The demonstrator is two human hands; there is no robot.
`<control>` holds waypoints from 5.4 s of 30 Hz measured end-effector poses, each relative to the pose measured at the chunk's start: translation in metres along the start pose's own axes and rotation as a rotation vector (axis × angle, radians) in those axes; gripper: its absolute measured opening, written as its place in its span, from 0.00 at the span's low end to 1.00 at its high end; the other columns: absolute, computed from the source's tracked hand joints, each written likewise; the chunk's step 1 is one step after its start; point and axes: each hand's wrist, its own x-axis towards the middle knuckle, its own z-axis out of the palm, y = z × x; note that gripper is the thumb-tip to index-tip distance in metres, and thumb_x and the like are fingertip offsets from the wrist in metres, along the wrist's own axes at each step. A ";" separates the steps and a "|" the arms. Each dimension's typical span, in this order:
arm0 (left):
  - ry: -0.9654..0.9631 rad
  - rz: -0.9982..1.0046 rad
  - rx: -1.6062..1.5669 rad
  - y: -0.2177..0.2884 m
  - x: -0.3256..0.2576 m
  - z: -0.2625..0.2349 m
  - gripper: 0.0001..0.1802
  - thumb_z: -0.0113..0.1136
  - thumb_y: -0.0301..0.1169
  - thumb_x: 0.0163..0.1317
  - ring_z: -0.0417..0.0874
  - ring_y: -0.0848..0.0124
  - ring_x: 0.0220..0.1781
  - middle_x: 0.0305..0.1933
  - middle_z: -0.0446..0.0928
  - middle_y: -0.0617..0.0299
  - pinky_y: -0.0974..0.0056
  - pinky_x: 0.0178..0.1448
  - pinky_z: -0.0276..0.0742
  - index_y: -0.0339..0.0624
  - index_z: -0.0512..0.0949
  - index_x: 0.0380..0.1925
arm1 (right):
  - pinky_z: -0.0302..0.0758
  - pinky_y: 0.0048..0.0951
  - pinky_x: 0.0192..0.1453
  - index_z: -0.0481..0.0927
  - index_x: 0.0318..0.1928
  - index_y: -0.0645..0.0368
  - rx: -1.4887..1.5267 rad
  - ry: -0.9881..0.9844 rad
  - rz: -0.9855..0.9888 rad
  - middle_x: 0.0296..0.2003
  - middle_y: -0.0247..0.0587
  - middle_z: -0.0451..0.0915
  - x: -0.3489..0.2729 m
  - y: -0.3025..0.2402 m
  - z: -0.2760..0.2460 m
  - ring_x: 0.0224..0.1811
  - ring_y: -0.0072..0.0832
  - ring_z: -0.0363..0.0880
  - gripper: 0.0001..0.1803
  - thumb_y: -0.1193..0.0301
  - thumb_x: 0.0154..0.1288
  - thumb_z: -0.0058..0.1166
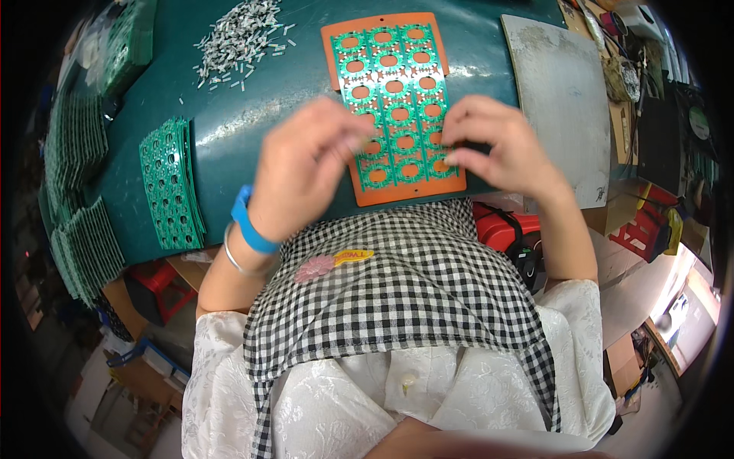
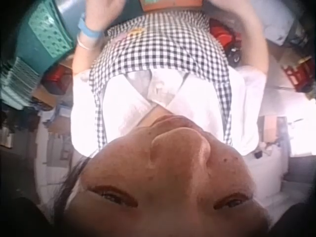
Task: The person places a circuit board into an orange jig, inserts small metal components into the board slots by hand, and covers the assembly with a metal plate.
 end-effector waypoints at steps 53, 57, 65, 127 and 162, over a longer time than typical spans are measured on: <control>0.302 -0.205 -0.636 -0.008 0.007 0.009 0.23 0.57 0.13 0.63 0.83 0.75 0.47 0.43 0.80 0.60 0.70 0.54 0.80 0.33 0.72 0.59 | 0.80 0.24 0.42 0.83 0.43 0.64 0.425 0.168 0.263 0.34 0.39 0.84 0.055 -0.059 0.012 0.35 0.25 0.84 0.08 0.77 0.64 0.62; 0.347 -0.162 -0.620 0.001 0.010 0.014 0.25 0.58 0.12 0.62 0.84 0.75 0.45 0.44 0.83 0.56 0.70 0.50 0.81 0.35 0.72 0.60 | 0.79 0.30 0.36 0.84 0.39 0.61 0.274 0.266 0.103 0.31 0.41 0.82 0.075 -0.054 0.017 0.32 0.31 0.83 0.08 0.76 0.57 0.66; 0.384 -0.102 0.082 -0.039 0.021 -0.023 0.12 0.68 0.20 0.52 0.87 0.62 0.39 0.37 0.85 0.55 0.61 0.44 0.81 0.40 0.85 0.39 | 0.77 0.38 0.37 0.83 0.34 0.60 -0.002 0.150 0.059 0.29 0.43 0.81 0.113 -0.020 0.006 0.33 0.42 0.81 0.04 0.74 0.59 0.62; 0.253 -0.373 -0.263 -0.073 0.028 -0.033 0.07 0.55 0.22 0.68 0.82 0.77 0.33 0.32 0.82 0.61 0.69 0.37 0.78 0.38 0.81 0.42 | 0.79 0.32 0.41 0.82 0.30 0.65 -0.006 0.115 0.050 0.36 0.38 0.83 0.148 0.022 0.016 0.36 0.36 0.83 0.04 0.78 0.55 0.65; 0.274 -0.388 -0.657 -0.065 0.040 -0.023 0.06 0.62 0.26 0.64 0.84 0.73 0.33 0.34 0.85 0.62 0.70 0.38 0.77 0.37 0.81 0.40 | 0.79 0.33 0.37 0.83 0.29 0.60 -0.089 0.313 -0.349 0.34 0.36 0.81 0.131 -0.012 0.021 0.35 0.34 0.82 0.09 0.76 0.46 0.70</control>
